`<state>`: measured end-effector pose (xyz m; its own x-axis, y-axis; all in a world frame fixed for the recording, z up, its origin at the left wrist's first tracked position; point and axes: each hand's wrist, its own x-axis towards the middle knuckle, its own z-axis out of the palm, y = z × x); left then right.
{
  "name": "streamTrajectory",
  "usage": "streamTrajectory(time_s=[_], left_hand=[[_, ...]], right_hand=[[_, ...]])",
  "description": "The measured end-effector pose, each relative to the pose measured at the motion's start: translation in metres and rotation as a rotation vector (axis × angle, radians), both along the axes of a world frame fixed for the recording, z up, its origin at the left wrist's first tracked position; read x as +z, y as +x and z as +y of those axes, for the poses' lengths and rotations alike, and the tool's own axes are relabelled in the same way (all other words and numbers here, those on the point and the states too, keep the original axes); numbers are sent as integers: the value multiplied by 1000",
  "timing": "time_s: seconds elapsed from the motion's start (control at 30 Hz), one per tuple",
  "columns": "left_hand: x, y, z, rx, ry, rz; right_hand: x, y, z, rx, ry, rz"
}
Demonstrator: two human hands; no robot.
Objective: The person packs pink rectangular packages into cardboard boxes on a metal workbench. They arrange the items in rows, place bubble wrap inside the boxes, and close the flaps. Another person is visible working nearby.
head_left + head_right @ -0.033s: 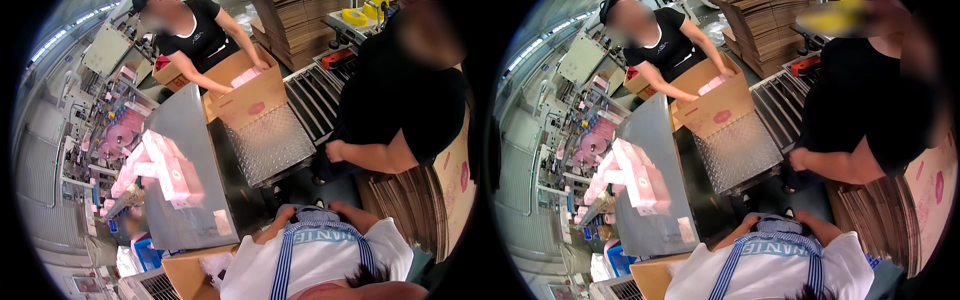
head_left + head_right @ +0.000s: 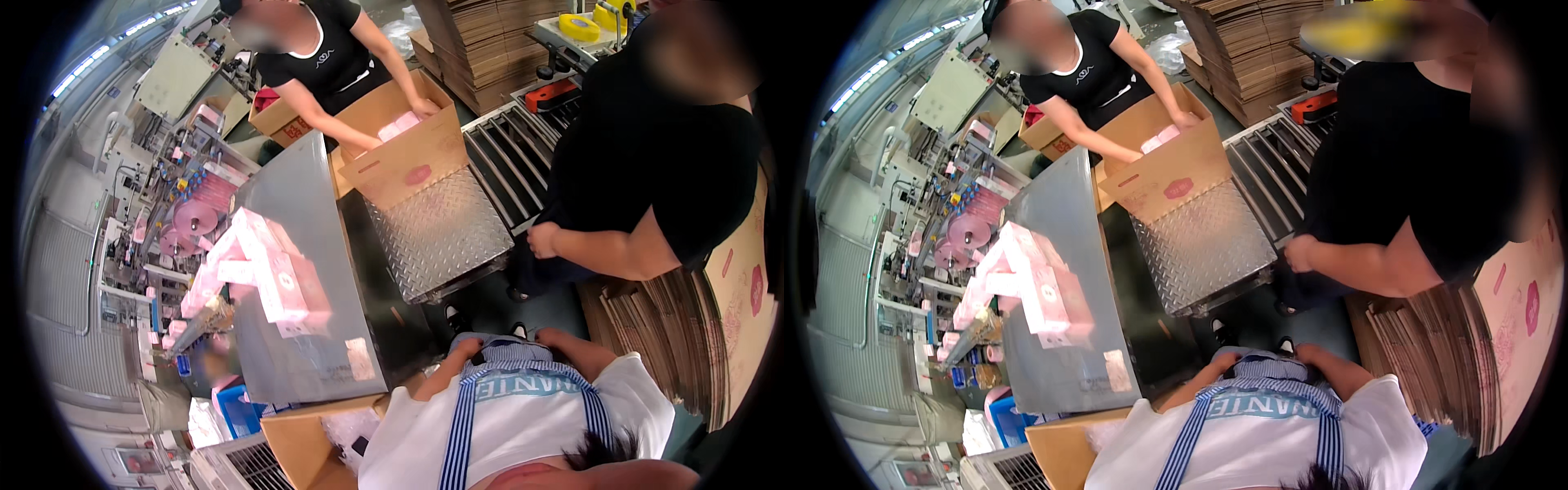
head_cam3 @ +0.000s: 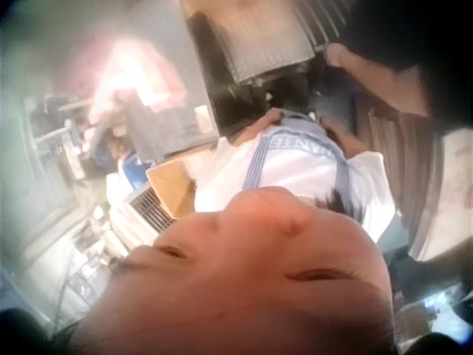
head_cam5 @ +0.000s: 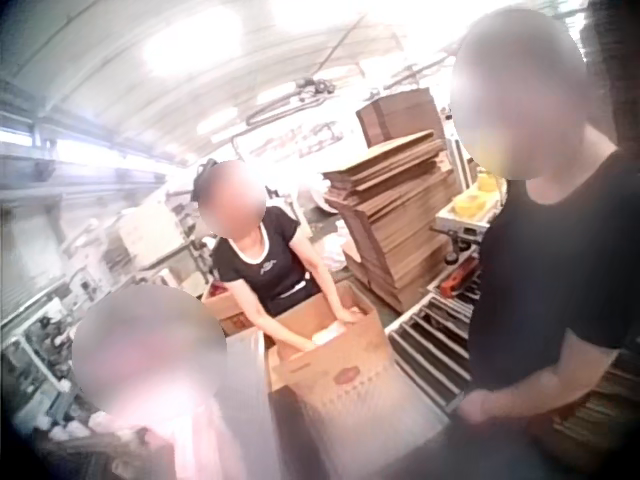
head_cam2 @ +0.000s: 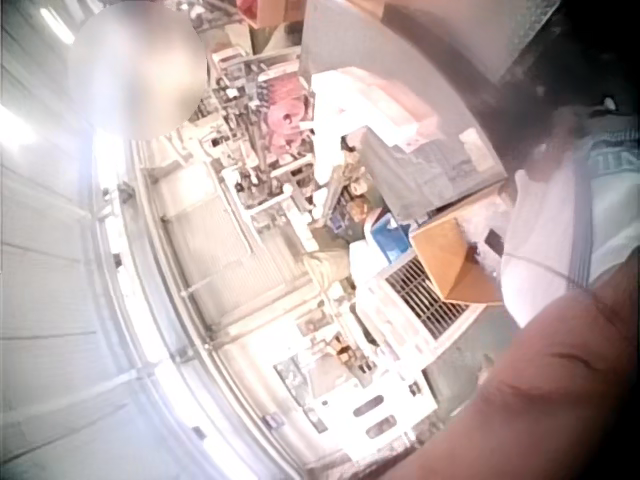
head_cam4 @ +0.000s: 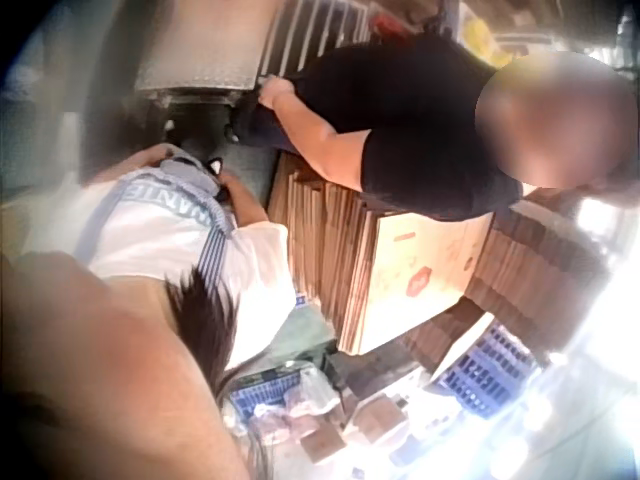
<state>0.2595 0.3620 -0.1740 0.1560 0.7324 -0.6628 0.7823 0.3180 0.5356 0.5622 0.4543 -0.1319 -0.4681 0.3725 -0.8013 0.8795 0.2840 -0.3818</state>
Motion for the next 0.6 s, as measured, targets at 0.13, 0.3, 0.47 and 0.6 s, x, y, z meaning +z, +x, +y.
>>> streamTrajectory(time_s=[0.13,0.3,0.47,0.6], left_hand=[[31,-1,-37,425,22,-115],[39,-19,-72,292,24,98],[16,-23,-135,323,-110,4],[16,3,-187,506,-123,1]], right_hand=[[-22,9,-13,119,-30,16],[-84,-14,-6,158,66,-20],[-93,-21,-7,100,36,36],[-50,-16,-27,311,27,75]])
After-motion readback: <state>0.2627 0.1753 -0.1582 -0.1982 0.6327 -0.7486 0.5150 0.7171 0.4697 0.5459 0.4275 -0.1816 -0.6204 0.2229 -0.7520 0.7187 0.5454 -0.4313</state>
